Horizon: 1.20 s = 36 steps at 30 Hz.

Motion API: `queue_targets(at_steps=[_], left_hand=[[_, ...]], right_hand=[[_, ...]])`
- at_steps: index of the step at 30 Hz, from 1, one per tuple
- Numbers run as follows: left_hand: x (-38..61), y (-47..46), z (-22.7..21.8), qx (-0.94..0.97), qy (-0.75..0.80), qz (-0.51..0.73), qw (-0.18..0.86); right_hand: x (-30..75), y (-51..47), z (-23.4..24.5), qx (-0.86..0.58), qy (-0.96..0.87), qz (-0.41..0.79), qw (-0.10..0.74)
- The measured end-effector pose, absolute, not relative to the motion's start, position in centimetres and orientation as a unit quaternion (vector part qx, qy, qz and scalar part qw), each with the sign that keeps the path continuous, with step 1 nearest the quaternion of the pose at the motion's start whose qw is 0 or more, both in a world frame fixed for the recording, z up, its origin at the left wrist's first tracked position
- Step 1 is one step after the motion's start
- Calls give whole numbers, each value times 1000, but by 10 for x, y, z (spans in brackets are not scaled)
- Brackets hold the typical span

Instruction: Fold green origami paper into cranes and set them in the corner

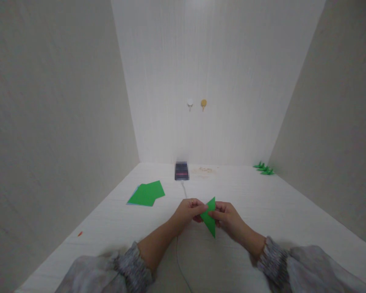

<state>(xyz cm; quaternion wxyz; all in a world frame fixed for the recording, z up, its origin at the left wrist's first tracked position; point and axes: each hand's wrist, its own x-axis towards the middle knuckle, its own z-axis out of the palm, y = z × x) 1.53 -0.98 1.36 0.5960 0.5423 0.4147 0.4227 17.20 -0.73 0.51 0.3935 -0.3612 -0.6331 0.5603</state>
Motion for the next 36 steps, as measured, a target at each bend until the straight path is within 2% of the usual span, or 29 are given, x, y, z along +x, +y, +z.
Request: queue_targets(at_steps=[5, 9, 20, 32, 36], left_hand=[[15, -10, 15, 542, 430, 424, 585], [15, -9, 15, 548, 447, 418, 570], [11, -7, 10, 554, 425, 351, 624], [1, 2, 5, 525, 434, 428, 594], [4, 1, 5, 537, 434, 406, 598]], right_hand=[[172, -5, 2, -350, -589, 592, 423], [171, -4, -2, -354, -602, 592, 402], [173, -2, -4, -385, -607, 574, 393], [201, 16, 3, -407, -570, 535, 471], [195, 13, -3, -365, -578, 588, 432]])
